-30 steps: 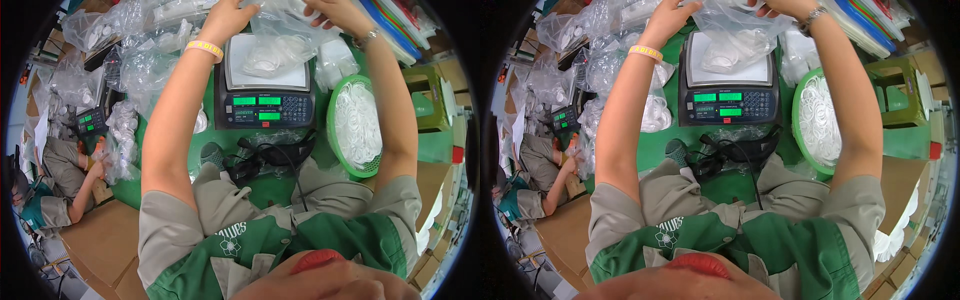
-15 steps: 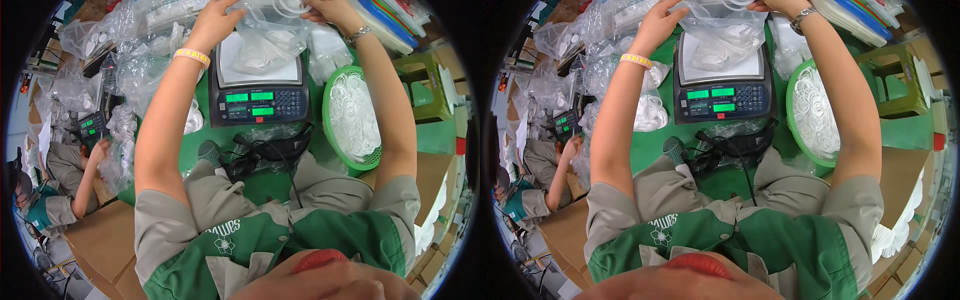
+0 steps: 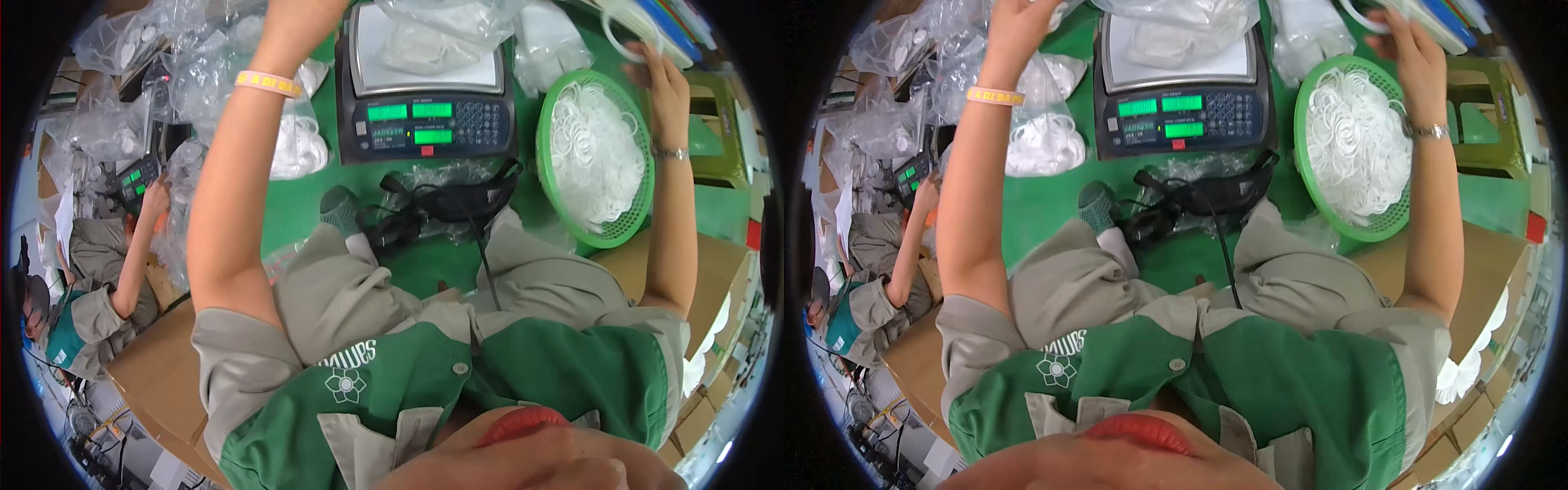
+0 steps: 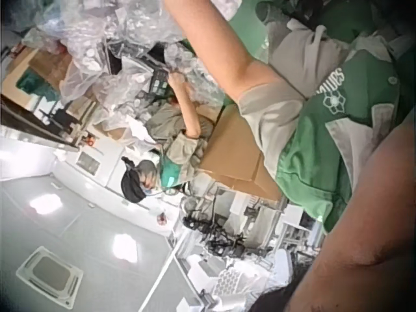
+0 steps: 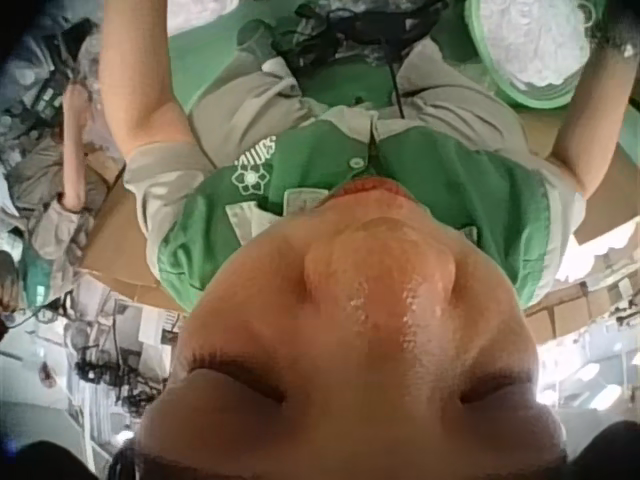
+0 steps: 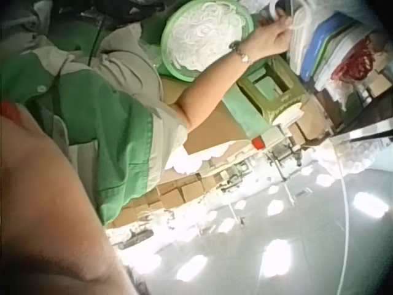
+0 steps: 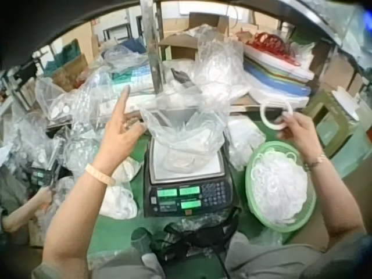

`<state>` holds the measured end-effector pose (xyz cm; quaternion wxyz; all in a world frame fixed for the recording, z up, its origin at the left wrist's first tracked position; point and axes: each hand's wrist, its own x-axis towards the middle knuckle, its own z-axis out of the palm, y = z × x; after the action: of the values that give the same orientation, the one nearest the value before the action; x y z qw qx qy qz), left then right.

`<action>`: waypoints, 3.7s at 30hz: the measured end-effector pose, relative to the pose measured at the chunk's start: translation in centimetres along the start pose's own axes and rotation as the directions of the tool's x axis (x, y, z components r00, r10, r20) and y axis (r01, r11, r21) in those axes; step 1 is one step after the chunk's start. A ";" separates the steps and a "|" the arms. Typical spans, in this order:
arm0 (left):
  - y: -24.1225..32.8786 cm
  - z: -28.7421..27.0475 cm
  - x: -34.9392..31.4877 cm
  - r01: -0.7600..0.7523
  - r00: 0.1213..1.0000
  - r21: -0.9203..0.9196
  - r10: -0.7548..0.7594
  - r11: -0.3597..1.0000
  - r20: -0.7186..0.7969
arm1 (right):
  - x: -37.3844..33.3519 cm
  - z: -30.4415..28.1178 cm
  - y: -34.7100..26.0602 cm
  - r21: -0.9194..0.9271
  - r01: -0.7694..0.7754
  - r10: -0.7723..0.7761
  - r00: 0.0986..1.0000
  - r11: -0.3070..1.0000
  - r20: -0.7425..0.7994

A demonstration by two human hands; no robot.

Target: Packaging white plastic rings into bags and weighing them on a digital scale.

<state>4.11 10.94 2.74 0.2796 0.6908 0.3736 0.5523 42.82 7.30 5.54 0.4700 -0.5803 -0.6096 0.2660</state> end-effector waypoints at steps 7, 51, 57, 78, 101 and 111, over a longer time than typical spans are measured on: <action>-3.4 -3.8 -4.0 0.229 0.973 0.203 -0.228 0.952 -0.030 | -11.7 -9.2 20.3 -0.536 -0.433 0.430 0.892 0.725 -0.139; -5.5 -3.7 -13.7 0.991 0.117 0.013 -0.888 0.137 0.445 | -16.7 -8.8 24.7 -0.648 -0.238 0.421 0.896 0.724 0.142; -5.5 -3.5 -12.6 0.979 0.169 0.035 -0.902 0.199 0.398 | -7.3 1.3 8.6 -0.313 0.229 -0.085 0.906 0.922 0.415; -5.6 0.3 -3.9 0.580 0.803 0.030 -0.578 0.814 0.145 | 10.3 29.6 12.7 -0.785 0.451 0.306 0.745 0.425 0.593; -4.8 -0.3 0.8 0.442 0.862 -0.321 -0.495 0.838 -0.104 | 11.5 23.3 -1.2 -0.652 0.464 -0.123 0.858 0.600 0.498; -3.8 0.1 -3.5 0.567 0.805 -0.244 -0.591 0.787 -0.037 | 0.7 14.9 -13.3 -0.658 0.447 -0.118 0.869 0.605 0.481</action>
<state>3.06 10.22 -2.23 0.4891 0.4753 0.5188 0.5155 23.66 8.77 11.11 0.0922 -0.5499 -0.8299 0.0197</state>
